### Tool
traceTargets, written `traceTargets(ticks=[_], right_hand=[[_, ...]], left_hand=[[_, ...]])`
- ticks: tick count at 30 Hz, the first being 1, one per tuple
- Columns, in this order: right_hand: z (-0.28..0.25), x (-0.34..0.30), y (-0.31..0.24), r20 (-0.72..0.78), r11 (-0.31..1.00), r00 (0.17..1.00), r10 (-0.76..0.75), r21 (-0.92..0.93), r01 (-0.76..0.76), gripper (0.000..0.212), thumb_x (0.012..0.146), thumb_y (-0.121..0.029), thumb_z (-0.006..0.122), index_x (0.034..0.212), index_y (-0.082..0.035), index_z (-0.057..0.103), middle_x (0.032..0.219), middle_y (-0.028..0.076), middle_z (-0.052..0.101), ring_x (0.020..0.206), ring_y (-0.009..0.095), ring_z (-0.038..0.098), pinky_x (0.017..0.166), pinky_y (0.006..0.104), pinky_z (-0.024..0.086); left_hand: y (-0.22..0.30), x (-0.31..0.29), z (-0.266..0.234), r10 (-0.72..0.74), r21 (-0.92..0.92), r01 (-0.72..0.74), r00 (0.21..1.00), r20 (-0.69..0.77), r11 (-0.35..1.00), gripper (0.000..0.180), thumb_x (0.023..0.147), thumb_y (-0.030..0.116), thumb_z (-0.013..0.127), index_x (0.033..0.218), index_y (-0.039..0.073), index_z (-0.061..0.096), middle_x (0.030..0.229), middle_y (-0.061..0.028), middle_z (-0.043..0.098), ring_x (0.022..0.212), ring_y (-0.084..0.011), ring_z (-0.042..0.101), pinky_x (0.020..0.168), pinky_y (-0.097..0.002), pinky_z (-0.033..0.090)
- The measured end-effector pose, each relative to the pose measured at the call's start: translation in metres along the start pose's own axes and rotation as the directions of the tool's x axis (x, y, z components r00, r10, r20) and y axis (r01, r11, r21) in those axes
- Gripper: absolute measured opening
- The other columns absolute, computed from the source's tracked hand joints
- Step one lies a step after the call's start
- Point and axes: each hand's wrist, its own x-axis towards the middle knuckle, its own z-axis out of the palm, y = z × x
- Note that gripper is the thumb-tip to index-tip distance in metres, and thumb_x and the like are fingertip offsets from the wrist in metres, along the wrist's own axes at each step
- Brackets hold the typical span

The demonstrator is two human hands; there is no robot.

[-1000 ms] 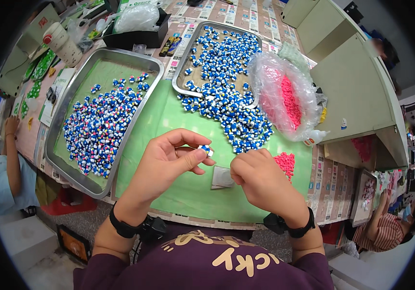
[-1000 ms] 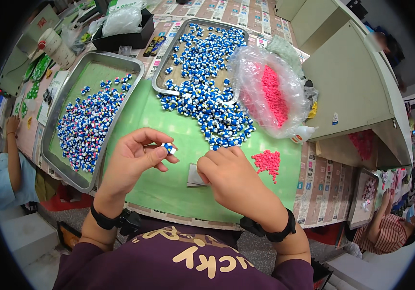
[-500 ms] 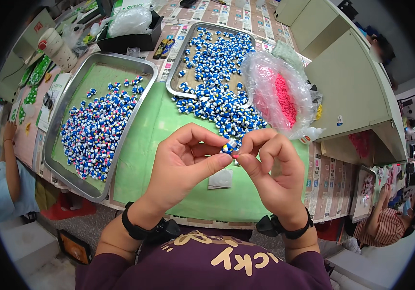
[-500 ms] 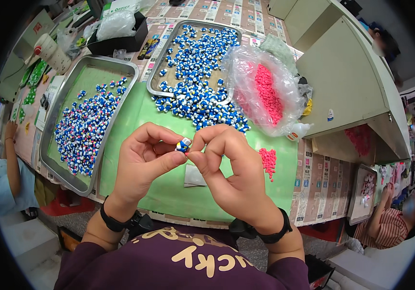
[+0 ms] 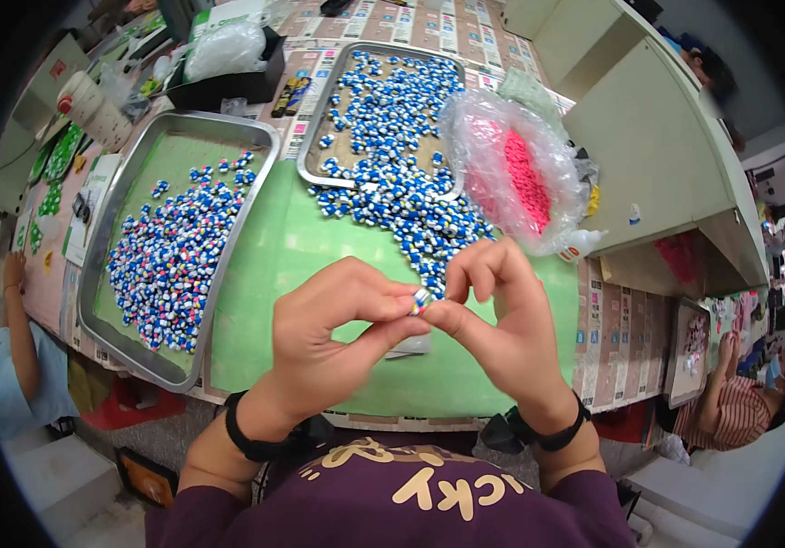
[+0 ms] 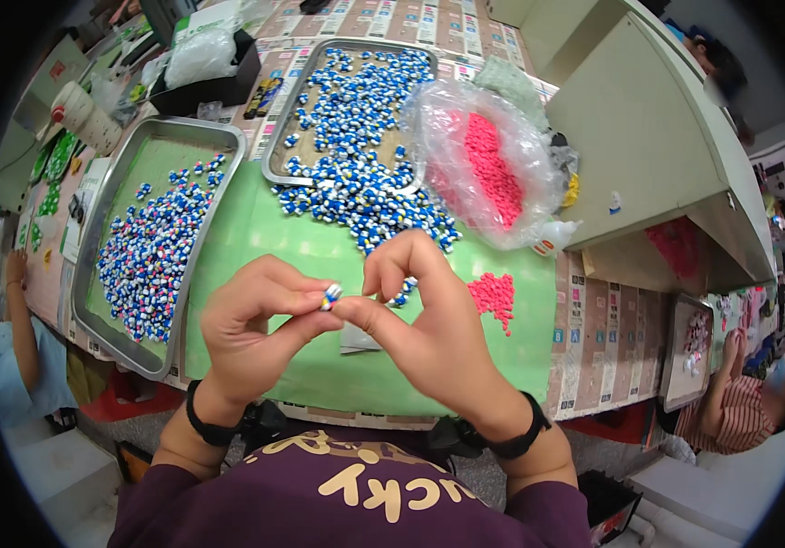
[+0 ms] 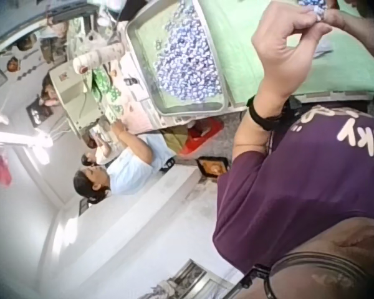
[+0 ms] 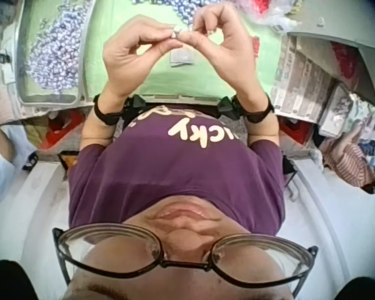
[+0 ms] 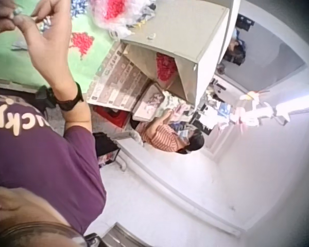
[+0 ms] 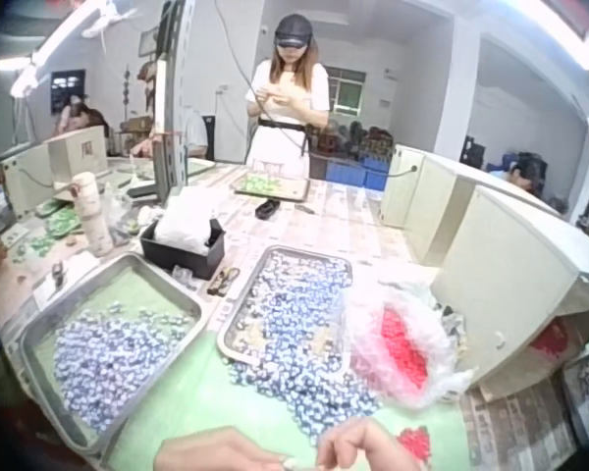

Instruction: The person sits at a workstation and repeatedly picks up small blue and white capsule-shaped candies and pink pellets. They insert the pink pellets into the blue capsules by hand, one at a time, and place the assembled items into a metal tray.

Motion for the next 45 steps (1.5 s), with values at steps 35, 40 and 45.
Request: traceTargets(ticks=[35, 40, 45], right_hand=[[-0.076, -0.055, 0.061, 0.18, 0.687, 0.982, 0.06, -0.721, 0.09, 0.02, 0.072, 0.007, 0.062, 0.085, -0.002, 0.048, 0.077, 0.014, 0.052, 0.072, 0.033, 0.055, 0.065, 0.041, 0.045], [-0.072, -0.051, 0.068, 0.19, 0.777, 0.981, 0.035, -0.623, 0.092, 0.023, 0.072, 0.01, 0.06, 0.087, -0.001, 0.046, 0.077, 0.013, 0.05, 0.072, 0.031, 0.053, 0.065, 0.0389, 0.044], [-0.077, -0.052, 0.071, 0.192, 0.765, 0.981, 0.026, -0.636, 0.104, 0.022, 0.072, 0.01, 0.059, 0.087, -0.001, 0.047, 0.079, 0.013, 0.05, 0.074, 0.031, 0.053, 0.067, 0.0381, 0.044]], left_hand=[[-0.102, 0.039, -0.049, -0.336, 0.755, 0.219, 0.942, 0.001, 0.618, 0.02, 0.075, 0.004, 0.073, 0.092, 0.002, 0.062, 0.098, -0.0117, 0.056, 0.088, -0.0313, 0.06, 0.077, -0.0403, 0.049], [-0.098, 0.034, -0.045, -0.296, 0.782, 0.172, 0.955, 0.017, 0.6, 0.016, 0.074, 0.001, 0.072, 0.086, -0.001, 0.061, 0.094, -0.0113, 0.055, 0.079, -0.0276, 0.061, 0.071, -0.0378, 0.049], [-0.095, 0.03, -0.042, -0.287, 0.867, 0.048, 0.952, 0.111, 0.495, 0.012, 0.072, -0.001, 0.066, 0.08, -0.003, 0.058, 0.093, -0.0156, 0.055, 0.082, -0.0342, 0.06, 0.072, -0.0439, 0.049]])
